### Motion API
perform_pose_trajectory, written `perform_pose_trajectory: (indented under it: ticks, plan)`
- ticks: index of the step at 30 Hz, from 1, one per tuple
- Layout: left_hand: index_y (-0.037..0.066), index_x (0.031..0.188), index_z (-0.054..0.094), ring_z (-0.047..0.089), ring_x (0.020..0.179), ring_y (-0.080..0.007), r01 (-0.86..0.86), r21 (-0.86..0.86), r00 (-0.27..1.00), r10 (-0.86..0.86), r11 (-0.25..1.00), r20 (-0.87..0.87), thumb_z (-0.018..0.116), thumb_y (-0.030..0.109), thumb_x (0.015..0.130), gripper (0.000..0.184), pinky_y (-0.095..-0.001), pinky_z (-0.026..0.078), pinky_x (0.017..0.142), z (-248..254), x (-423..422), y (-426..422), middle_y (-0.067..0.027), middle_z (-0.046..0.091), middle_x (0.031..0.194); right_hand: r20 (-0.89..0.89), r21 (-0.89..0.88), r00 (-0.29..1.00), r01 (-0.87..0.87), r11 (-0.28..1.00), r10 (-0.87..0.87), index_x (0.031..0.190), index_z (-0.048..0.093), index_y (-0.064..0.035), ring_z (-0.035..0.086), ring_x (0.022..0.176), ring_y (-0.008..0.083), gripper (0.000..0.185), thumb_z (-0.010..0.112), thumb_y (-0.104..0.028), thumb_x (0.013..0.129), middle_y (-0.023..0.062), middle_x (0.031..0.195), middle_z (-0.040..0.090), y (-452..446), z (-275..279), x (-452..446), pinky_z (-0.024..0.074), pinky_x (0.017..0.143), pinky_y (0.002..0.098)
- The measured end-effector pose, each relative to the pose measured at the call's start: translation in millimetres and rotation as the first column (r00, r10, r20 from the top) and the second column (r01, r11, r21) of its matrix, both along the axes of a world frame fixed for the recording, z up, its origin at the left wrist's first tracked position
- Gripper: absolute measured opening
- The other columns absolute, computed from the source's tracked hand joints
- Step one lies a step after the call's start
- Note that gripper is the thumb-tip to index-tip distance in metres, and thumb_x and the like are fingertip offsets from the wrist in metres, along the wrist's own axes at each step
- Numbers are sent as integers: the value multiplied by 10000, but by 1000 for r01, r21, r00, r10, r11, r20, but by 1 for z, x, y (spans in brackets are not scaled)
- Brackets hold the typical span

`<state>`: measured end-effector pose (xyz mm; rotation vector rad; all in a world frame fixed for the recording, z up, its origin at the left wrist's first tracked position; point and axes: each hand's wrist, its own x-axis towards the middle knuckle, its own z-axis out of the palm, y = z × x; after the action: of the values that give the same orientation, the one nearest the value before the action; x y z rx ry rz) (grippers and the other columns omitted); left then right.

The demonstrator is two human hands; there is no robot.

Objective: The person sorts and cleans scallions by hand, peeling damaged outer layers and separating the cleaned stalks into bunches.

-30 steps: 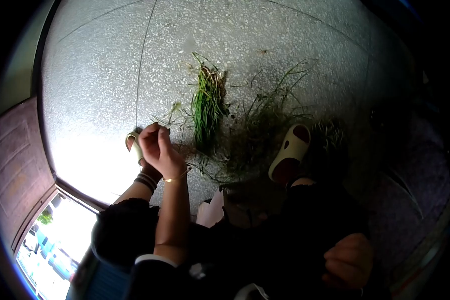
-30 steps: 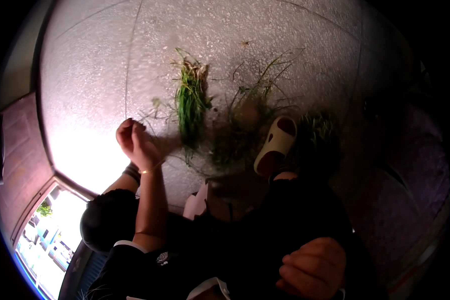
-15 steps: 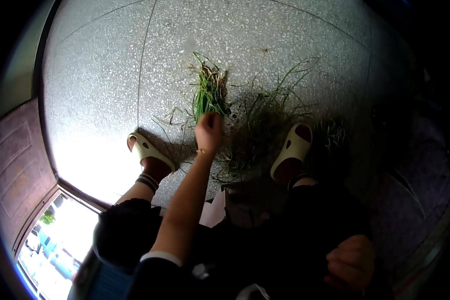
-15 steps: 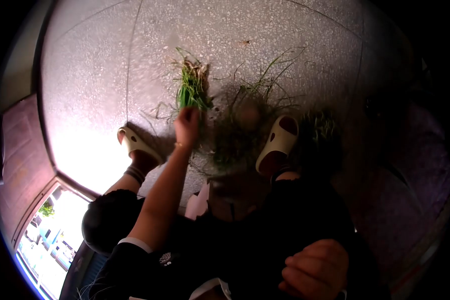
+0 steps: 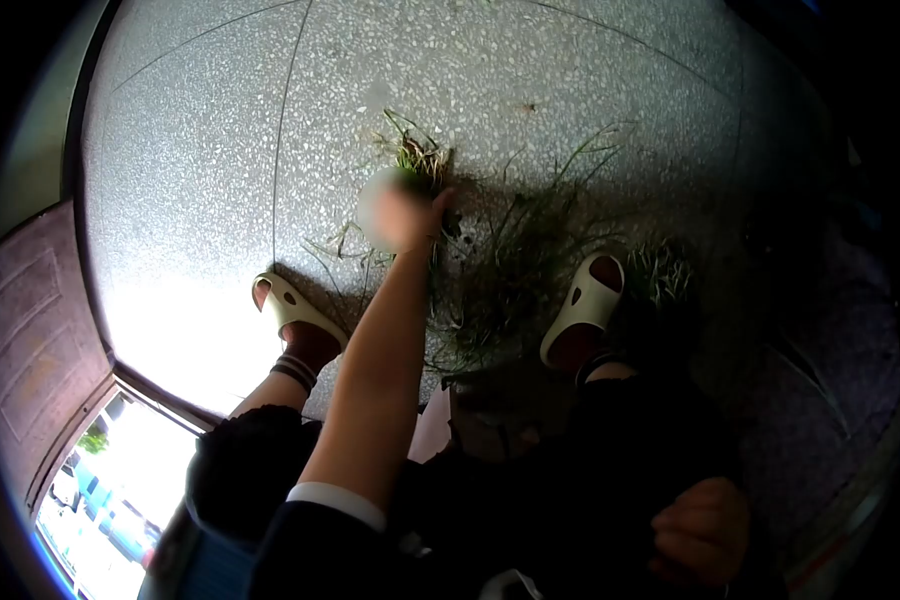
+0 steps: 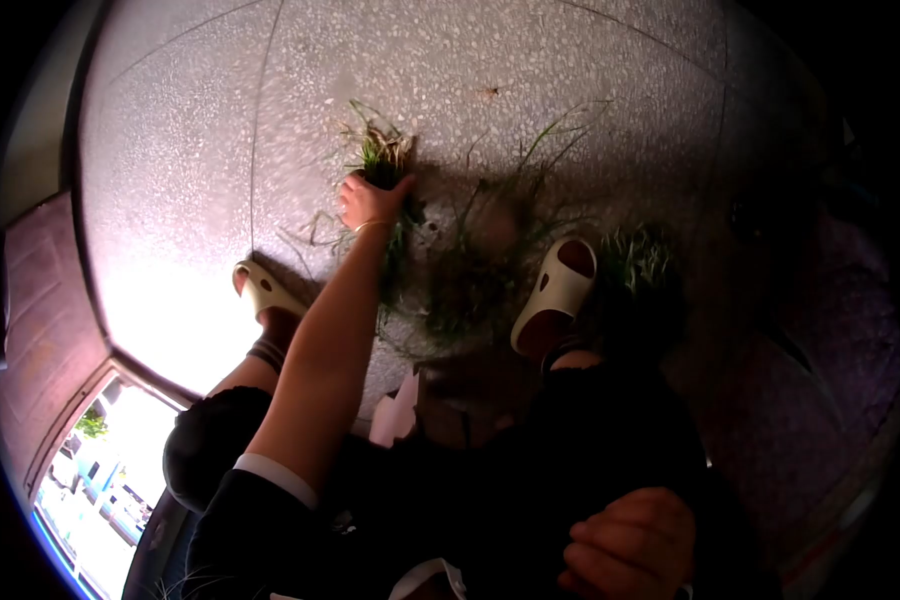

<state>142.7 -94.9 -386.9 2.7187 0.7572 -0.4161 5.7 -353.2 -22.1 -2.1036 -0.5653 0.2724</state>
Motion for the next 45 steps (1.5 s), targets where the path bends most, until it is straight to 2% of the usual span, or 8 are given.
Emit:
perform_pose_trajectory:
  ticks: [6, 10, 13, 17, 25, 37, 41, 45]
  plan:
    - [38, 1046, 435, 568, 906, -306, 21, 106, 1000, -22, 994, 12, 734, 457, 554, 711, -427, 455, 754, -66, -7, 14, -150, 578, 946, -60, 97, 998, 3, 995, 3, 929, 538, 30, 560, 644, 261, 267, 646, -81, 713, 153, 787, 574, 4, 8, 10, 455, 544, 358]
    - [-11, 874, 570, 614, 703, -282, 53, -376, 992, -7, 925, 122, 671, 201, 633, 336, -361, 492, 634, -58, -14, 42, -128, 612, 754, -39, 112, 999, 2, 994, 2, 925, 538, 30, 562, 646, 260, 269, 650, -81, 706, 149, 775, 575, 8, 13, 7, 459, 546, 360]
    - [-23, 844, 567, 578, 630, -246, -309, -878, 915, 365, 365, -171, 578, 52, 685, 176, -347, 479, 588, -30, -27, 65, -111, 583, 722, 1, 130, 1000, -13, 991, 13, 931, 543, 26, 563, 645, 261, 281, 657, -89, 701, 150, 776, 577, 12, 17, 3, 463, 546, 368]
    - [26, 856, 496, 505, 640, -195, -337, -917, 849, 354, -213, -393, 546, 38, 677, 187, -317, 427, 627, 26, -38, 99, -83, 509, 713, 81, 61, 997, -2, 998, -3, 831, 551, -67, 531, 567, 162, 202, 647, -194, 706, 66, 718, 570, 26, 21, -17, 402, 477, 269]
    - [23, 738, 560, 474, 639, -139, 50, -999, 978, 201, -7, 47, 602, 100, 727, 88, -255, 396, 636, 173, -8, 127, -38, 526, 717, 288, 100, 955, 40, 994, -68, 878, 587, -83, 575, 751, 180, 233, 695, -164, 688, 62, 869, 566, 75, 29, -45, 470, 550, 287]
    - [30, 825, 574, 490, 639, -108, 61, -985, 967, 234, 161, 99, 600, 159, 766, 144, -248, 417, 630, 316, -78, 84, -12, 540, 711, 841, -23, 523, -222, 975, 138, 896, 590, -21, 579, 822, 218, 202, 546, -171, 769, 116, 884, 583, 146, 75, -92, 482, 702, 343]
    - [-24, 832, 572, 545, 618, -155, 25, -1000, 984, 175, 8, 26, 625, 86, 722, 164, -271, 462, 660, 356, -99, 66, -70, 563, 680, 919, 103, 395, -274, 956, 15, 904, 584, -5, 582, 822, 231, 226, 515, -181, 780, 125, 869, 584, 163, 108, -100, 478, 727, 369]
    - [-10, 917, 516, 515, 642, -156, -96, -988, 992, 71, -118, -105, 578, 27, 706, 223, -300, 465, 672, 388, -120, 57, -59, 523, 715, 586, -504, 702, -76, 860, 406, 808, 606, -47, 580, 655, 146, 119, 604, -150, 748, 54, 761, 621, 119, 61, -47, 466, 654, 283]
